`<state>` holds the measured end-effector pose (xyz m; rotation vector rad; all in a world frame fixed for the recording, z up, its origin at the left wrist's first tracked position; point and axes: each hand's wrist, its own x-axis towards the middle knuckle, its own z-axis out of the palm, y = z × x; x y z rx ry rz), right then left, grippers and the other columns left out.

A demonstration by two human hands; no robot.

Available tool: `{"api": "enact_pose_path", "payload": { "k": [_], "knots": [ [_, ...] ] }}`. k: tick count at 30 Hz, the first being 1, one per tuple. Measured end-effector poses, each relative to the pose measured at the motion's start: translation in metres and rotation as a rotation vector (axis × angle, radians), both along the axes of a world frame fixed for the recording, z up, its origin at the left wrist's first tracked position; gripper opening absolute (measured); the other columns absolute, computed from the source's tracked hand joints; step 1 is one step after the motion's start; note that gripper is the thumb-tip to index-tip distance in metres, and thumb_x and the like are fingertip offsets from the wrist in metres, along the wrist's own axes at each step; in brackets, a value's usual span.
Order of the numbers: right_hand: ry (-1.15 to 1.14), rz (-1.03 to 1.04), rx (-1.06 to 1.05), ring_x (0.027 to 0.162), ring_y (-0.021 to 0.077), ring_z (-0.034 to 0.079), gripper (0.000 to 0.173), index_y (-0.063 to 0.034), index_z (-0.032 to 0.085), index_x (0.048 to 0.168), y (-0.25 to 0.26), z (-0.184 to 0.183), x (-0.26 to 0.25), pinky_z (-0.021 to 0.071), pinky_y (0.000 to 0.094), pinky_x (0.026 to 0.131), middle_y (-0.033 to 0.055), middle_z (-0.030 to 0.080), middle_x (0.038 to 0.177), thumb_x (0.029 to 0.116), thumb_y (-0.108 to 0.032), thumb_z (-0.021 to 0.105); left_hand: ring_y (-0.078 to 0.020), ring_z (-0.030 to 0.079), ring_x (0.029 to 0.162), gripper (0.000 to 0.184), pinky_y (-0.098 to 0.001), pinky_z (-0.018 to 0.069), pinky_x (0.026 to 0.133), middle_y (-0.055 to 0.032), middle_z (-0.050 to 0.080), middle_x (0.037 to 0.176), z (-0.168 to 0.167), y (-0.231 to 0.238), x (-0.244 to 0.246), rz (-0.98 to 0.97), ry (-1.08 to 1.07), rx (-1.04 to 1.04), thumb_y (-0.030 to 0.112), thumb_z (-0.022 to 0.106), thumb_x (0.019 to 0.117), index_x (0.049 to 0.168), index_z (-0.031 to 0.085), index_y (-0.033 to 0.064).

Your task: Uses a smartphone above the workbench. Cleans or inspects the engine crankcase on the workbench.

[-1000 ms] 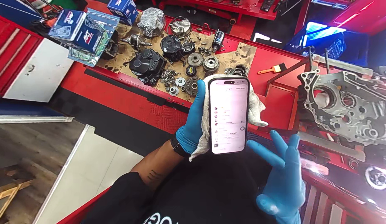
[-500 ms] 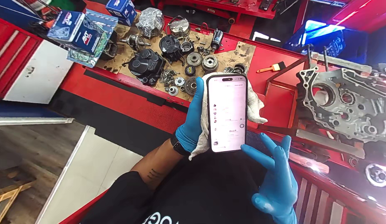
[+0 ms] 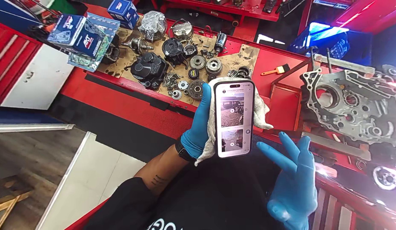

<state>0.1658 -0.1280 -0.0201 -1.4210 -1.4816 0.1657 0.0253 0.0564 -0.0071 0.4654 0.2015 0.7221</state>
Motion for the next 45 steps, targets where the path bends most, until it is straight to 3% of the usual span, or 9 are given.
{"api": "enact_pose_path", "payload": {
  "k": [4,8,13,17,21,27,32,35,45],
  "knots": [
    [0.009,0.051,-0.025,0.147,0.0176,0.044,0.083,-0.0412,0.011,0.163,-0.003,-0.008,-0.004,0.0083,0.0651,0.126,-0.0158,0.054,0.151,0.0942,-0.075,0.042,-0.012,0.07,0.109,0.059,-0.0325,0.0587,0.094,-0.0051,0.074,0.114,0.001,0.001,0.0,0.02,0.03,0.013,0.058,0.028,0.1068,0.125,0.066,0.0171],
    [0.014,0.102,-0.068,0.149,0.016,0.04,0.083,-0.0393,0.014,0.163,-0.005,-0.013,-0.01,0.0039,0.0654,0.126,-0.0173,0.055,0.15,0.094,-0.075,0.043,-0.0104,0.07,0.109,0.059,-0.0314,0.0589,0.094,-0.0036,0.074,0.113,0.001,0.004,-0.001,0.054,0.072,0.044,0.057,0.025,0.1077,0.126,0.066,0.0185],
    [-0.014,0.078,-0.056,0.149,0.0167,0.04,0.086,-0.0381,0.013,0.164,0.009,-0.003,-0.007,0.0053,0.0661,0.126,-0.0154,0.055,0.151,0.0931,-0.076,0.043,-0.0129,0.07,0.108,0.058,-0.0324,0.0583,0.095,-0.0065,0.074,0.111,-0.001,-0.003,0.002,-0.013,0.029,-0.005,0.057,0.029,0.1074,0.122,0.067,0.0147],
    [-0.051,0.057,-0.069,0.152,0.0182,0.035,0.09,-0.0271,0.02,0.163,0.033,0.008,-0.002,0.0034,0.0629,0.126,-0.0092,0.051,0.155,0.0919,-0.075,0.049,-0.0144,0.069,0.112,0.056,-0.0339,0.0571,0.098,-0.0071,0.073,0.115,-0.007,-0.014,0.005,-0.112,0.013,-0.021,0.057,0.035,0.1061,0.126,0.063,0.0123],
    [-0.074,0.061,-0.061,0.152,0.022,0.034,0.093,-0.0212,0.022,0.162,0.05,0.017,0.001,0.002,0.067,0.124,-0.0029,0.051,0.156,0.0908,-0.073,0.052,-0.0157,0.068,0.114,0.06,-0.0352,0.0559,0.1,-0.0081,0.071,0.12,-0.012,-0.019,0.007,-0.215,-0.02,-0.051,0.061,0.043,0.102,0.131,0.061,0.0114],
    [-0.081,0.094,-0.074,0.149,0.0222,0.039,0.094,-0.0107,0.031,0.158,0.062,0.016,-0.001,-0.0013,0.07,0.123,0.002,0.056,0.151,0.0901,-0.071,0.056,-0.0116,0.067,0.114,0.063,-0.0325,0.056,0.099,-0.0041,0.071,0.119,-0.01,-0.02,0.004,-0.289,0.024,-0.067,0.066,0.048,0.0979,0.132,0.061,0.0145],
    [-0.043,0.069,-0.034,0.152,0.0225,0.034,0.096,-0.0256,0.015,0.165,0.056,0.017,0.007,0.001,0.0712,0.123,-0.0067,0.051,0.155,0.0899,-0.074,0.052,-0.0143,0.069,0.113,0.058,-0.0336,0.0568,0.099,-0.0069,0.073,0.118,-0.008,-0.015,0.005,-0.218,0.004,-0.057,0.06,0.041,0.1035,0.128,0.063,0.0119],
    [-0.027,0.033,-0.018,0.149,0.0256,0.04,0.097,-0.0313,0.012,0.165,0.053,0.018,0.014,0.0043,0.0744,0.121,-0.0068,0.054,0.153,0.0885,-0.075,0.052,-0.0162,0.069,0.113,0.061,-0.0353,0.0574,0.097,-0.0088,0.072,0.118,-0.008,-0.011,0.005,-0.23,-0.028,-0.093,0.062,0.039,0.103,0.128,0.063,0.0122],
    [-0.005,0.04,-0.044,0.148,0.0236,0.041,0.098,-0.0313,0.011,0.165,0.051,0.013,0.018,0.0037,0.075,0.121,-0.009,0.057,0.15,0.0881,-0.073,0.054,-0.0142,0.069,0.111,0.058,-0.0339,0.0576,0.096,-0.0064,0.073,0.116,-0.008,-0.003,0.01,-0.197,-0.028,-0.084,0.062,0.041,0.1026,0.127,0.064,0.0147]
  ]
}}
